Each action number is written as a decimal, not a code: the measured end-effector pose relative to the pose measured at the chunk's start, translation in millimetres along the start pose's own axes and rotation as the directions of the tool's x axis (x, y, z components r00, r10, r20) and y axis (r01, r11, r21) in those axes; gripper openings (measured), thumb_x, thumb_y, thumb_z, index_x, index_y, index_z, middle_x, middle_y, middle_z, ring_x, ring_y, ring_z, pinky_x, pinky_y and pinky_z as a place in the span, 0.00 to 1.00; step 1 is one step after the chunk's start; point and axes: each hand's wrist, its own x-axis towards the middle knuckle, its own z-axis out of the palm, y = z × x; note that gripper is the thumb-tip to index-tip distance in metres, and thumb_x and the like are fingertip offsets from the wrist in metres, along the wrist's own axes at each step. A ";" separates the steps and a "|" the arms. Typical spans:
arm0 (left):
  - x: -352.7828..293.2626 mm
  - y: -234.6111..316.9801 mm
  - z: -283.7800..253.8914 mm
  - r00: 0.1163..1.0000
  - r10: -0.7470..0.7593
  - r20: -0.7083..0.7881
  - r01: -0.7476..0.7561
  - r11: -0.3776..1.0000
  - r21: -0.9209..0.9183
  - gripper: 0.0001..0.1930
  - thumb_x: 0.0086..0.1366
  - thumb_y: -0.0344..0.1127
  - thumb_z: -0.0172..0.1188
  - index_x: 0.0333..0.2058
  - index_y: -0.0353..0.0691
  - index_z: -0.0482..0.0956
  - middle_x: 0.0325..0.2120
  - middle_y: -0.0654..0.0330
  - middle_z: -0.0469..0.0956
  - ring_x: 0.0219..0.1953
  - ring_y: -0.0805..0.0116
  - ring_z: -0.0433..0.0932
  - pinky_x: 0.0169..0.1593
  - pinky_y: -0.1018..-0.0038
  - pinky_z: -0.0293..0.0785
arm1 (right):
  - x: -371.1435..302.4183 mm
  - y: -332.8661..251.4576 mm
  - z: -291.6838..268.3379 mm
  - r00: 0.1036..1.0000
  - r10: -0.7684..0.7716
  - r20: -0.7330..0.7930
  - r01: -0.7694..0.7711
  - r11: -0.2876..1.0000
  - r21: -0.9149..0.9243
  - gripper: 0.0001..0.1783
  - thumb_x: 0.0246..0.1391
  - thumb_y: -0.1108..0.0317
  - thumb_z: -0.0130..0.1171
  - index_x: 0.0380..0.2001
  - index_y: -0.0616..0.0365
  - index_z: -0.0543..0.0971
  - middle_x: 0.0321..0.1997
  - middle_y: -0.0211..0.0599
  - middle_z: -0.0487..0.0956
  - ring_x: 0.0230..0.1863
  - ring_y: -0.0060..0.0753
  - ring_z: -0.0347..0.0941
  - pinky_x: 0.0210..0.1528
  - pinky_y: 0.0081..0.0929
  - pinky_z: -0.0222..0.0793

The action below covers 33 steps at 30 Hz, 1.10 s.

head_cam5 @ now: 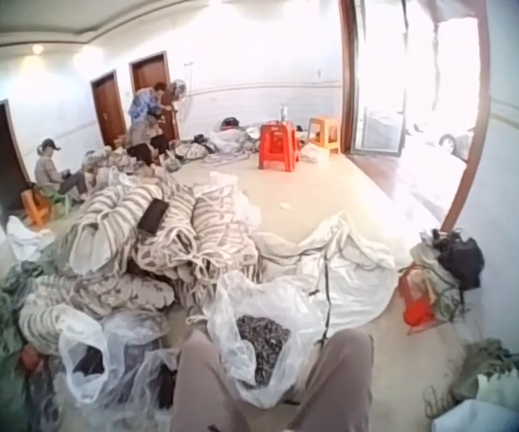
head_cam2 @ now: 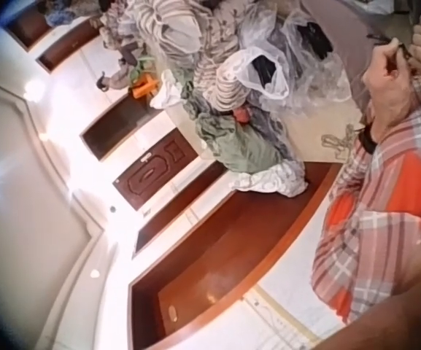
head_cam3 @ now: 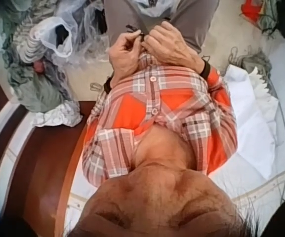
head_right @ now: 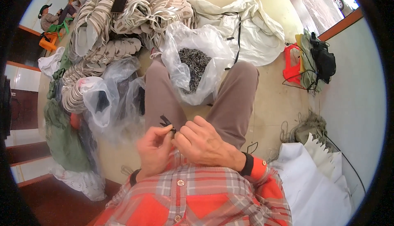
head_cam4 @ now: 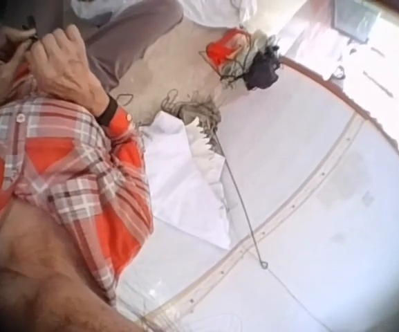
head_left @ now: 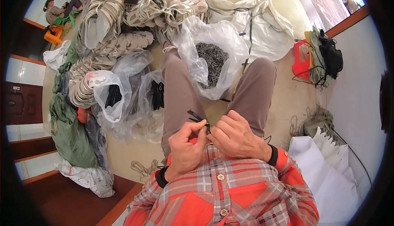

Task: Assembling black plastic buckles or fasteners onto shoe components while sitting in a factory setting.

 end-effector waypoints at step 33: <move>21.9 -18.8 -26.6 0.922 -0.079 0.380 0.197 0.938 -0.283 0.12 0.59 0.20 0.51 0.43 0.31 0.71 0.32 0.61 0.75 0.34 0.78 0.75 0.38 0.82 0.72 | 3.9 16.7 14.5 0.600 0.442 0.667 -0.674 -0.171 0.719 0.12 0.51 0.75 0.54 0.39 0.61 0.67 0.33 0.28 0.72 0.36 0.16 0.68 0.41 0.17 0.64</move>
